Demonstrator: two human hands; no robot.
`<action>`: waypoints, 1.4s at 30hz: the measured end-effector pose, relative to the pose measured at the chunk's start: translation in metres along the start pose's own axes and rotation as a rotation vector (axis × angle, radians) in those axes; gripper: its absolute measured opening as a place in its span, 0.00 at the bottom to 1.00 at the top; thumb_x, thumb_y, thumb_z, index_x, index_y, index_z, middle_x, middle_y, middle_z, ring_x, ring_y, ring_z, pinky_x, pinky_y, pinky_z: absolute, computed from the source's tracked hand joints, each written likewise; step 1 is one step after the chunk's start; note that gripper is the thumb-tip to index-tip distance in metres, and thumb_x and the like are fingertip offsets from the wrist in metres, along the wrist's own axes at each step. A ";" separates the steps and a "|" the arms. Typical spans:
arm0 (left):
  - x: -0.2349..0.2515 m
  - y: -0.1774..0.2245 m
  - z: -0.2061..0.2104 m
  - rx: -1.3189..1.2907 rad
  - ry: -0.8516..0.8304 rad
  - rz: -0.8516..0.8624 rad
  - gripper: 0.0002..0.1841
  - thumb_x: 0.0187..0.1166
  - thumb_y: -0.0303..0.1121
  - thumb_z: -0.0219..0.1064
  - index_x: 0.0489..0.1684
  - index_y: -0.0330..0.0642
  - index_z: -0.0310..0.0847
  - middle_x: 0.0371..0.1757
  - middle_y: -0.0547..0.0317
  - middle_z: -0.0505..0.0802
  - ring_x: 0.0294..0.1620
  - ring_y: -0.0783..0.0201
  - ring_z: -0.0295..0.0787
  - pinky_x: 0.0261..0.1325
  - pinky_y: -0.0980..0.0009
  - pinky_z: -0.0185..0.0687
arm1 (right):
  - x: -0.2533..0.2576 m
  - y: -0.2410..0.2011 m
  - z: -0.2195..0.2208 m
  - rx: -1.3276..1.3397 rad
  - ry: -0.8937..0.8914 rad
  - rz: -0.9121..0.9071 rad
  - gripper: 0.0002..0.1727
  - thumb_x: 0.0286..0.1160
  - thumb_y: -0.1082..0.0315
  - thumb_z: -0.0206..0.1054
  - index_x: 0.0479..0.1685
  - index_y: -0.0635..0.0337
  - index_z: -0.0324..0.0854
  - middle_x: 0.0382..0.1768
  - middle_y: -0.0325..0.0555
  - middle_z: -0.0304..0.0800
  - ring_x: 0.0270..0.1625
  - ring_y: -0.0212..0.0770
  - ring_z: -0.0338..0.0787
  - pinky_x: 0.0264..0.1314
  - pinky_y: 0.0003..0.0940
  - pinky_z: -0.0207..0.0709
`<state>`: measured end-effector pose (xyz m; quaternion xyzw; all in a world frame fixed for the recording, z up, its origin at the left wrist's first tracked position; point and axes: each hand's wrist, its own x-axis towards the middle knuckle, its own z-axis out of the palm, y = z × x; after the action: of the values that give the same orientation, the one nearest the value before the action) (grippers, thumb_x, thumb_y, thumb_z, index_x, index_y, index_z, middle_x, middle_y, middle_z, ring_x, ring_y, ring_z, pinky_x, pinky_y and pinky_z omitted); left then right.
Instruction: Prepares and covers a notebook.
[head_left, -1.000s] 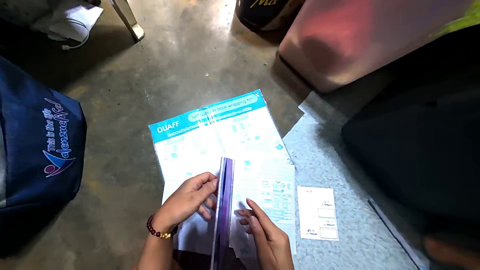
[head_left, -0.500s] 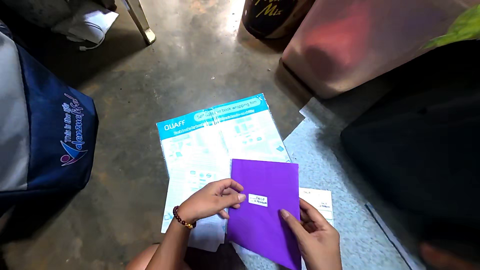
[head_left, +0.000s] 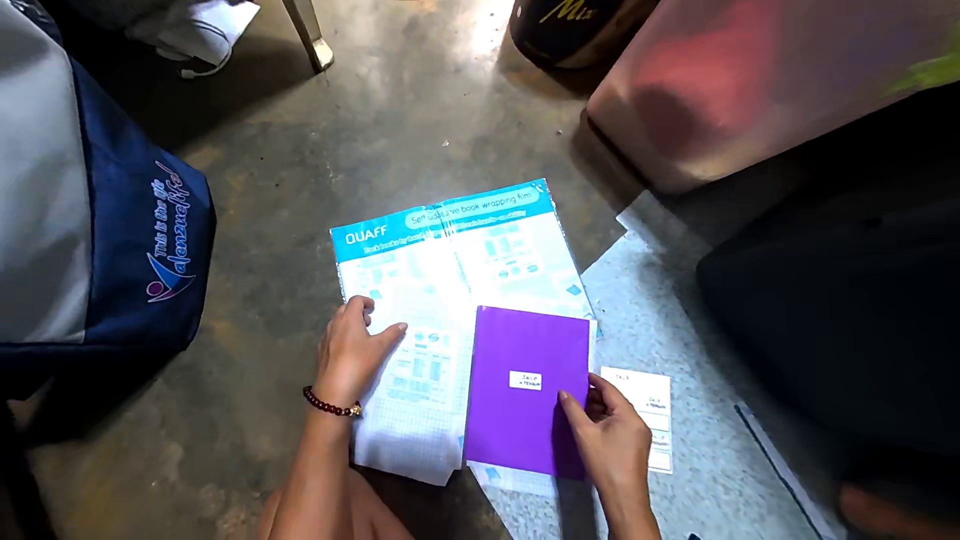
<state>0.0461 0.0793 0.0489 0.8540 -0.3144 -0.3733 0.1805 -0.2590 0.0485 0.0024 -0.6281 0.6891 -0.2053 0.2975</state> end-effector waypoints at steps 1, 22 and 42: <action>-0.001 0.000 -0.001 -0.017 -0.019 -0.014 0.33 0.76 0.46 0.77 0.73 0.32 0.75 0.60 0.39 0.87 0.59 0.45 0.84 0.65 0.46 0.76 | -0.001 -0.001 0.001 -0.010 0.003 0.004 0.23 0.69 0.74 0.74 0.64 0.75 0.82 0.45 0.64 0.89 0.41 0.50 0.87 0.48 0.48 0.80; 0.000 -0.014 -0.003 -0.077 0.037 0.012 0.32 0.79 0.48 0.73 0.73 0.32 0.76 0.68 0.33 0.82 0.69 0.40 0.79 0.70 0.41 0.71 | -0.128 0.016 0.085 0.226 0.104 -0.779 0.49 0.64 0.43 0.79 0.84 0.32 0.51 0.77 0.43 0.67 0.83 0.40 0.69 0.85 0.39 0.63; -0.005 -0.022 -0.009 -0.250 0.038 0.034 0.33 0.86 0.52 0.64 0.79 0.33 0.70 0.64 0.32 0.86 0.60 0.38 0.84 0.63 0.38 0.76 | -0.119 0.000 0.098 0.094 0.281 -1.030 0.17 0.81 0.66 0.57 0.66 0.39 0.66 0.67 0.43 0.73 0.74 0.41 0.75 0.78 0.36 0.66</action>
<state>0.0589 0.0997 0.0458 0.8262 -0.2765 -0.3900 0.2981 -0.1895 0.1750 -0.0516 -0.8374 0.3150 -0.4373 0.0911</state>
